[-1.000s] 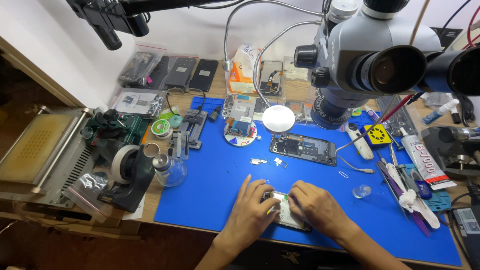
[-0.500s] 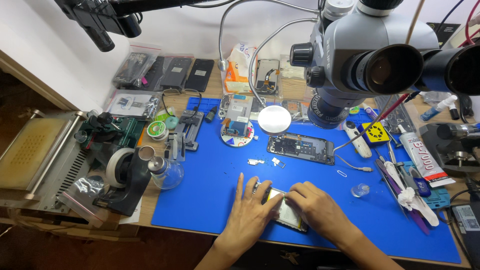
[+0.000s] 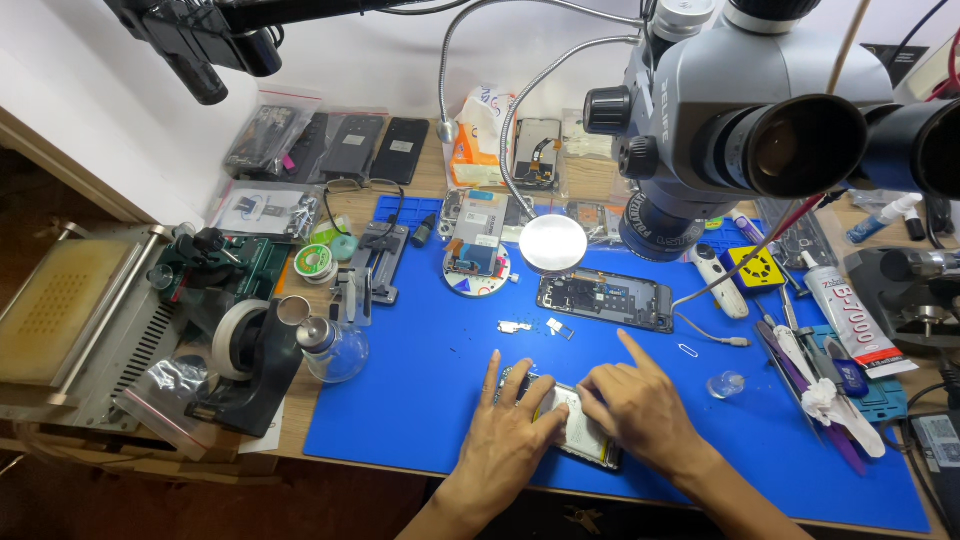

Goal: The person disassembles a smartphone, removes the battery, and then reassembles the device. They use a green plastic tool to pry open the phone's casing and a white plastic tool to assist with the reassembly process.

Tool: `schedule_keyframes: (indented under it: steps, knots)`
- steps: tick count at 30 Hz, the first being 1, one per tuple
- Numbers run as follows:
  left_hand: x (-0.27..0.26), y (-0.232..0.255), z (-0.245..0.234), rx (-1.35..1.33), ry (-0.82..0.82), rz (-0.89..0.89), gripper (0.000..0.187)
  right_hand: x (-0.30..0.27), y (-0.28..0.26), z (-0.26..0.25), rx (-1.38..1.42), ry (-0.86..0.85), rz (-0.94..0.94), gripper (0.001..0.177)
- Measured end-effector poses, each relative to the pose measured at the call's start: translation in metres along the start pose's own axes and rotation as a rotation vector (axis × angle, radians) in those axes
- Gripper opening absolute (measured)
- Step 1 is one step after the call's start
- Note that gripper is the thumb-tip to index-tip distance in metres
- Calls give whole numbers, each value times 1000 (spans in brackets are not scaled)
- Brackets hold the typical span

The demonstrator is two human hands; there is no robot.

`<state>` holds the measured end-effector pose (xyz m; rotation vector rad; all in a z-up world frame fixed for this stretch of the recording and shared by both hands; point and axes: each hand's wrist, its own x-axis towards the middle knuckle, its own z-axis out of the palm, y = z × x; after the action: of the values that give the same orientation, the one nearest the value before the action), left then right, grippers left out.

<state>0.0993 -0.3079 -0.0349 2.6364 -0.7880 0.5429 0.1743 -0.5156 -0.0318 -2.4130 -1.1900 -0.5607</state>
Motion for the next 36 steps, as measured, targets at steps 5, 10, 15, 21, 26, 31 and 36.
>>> schedule_keyframes:
  steps: [5,10,15,21,26,31,36]
  knots:
    - [-2,3,2,11,-45,40,20,-1,4,2,-71,-60,204,9]
    - [9,5,-5,32,-46,121,29,-2,19,7,41,-296,448,11]
    - [14,-2,-4,26,-227,98,53,0,23,2,141,-409,453,13]
    - [16,-7,14,-47,-157,39,90,-4,9,2,6,-129,210,13]
    - [16,-8,17,-13,-131,32,99,-9,-6,-8,-61,-71,-27,18]
    - [19,-15,10,-179,-162,5,99,-21,13,-16,117,-140,311,16]
    - [28,-20,5,-407,-248,16,72,-42,25,-3,157,-372,500,28]
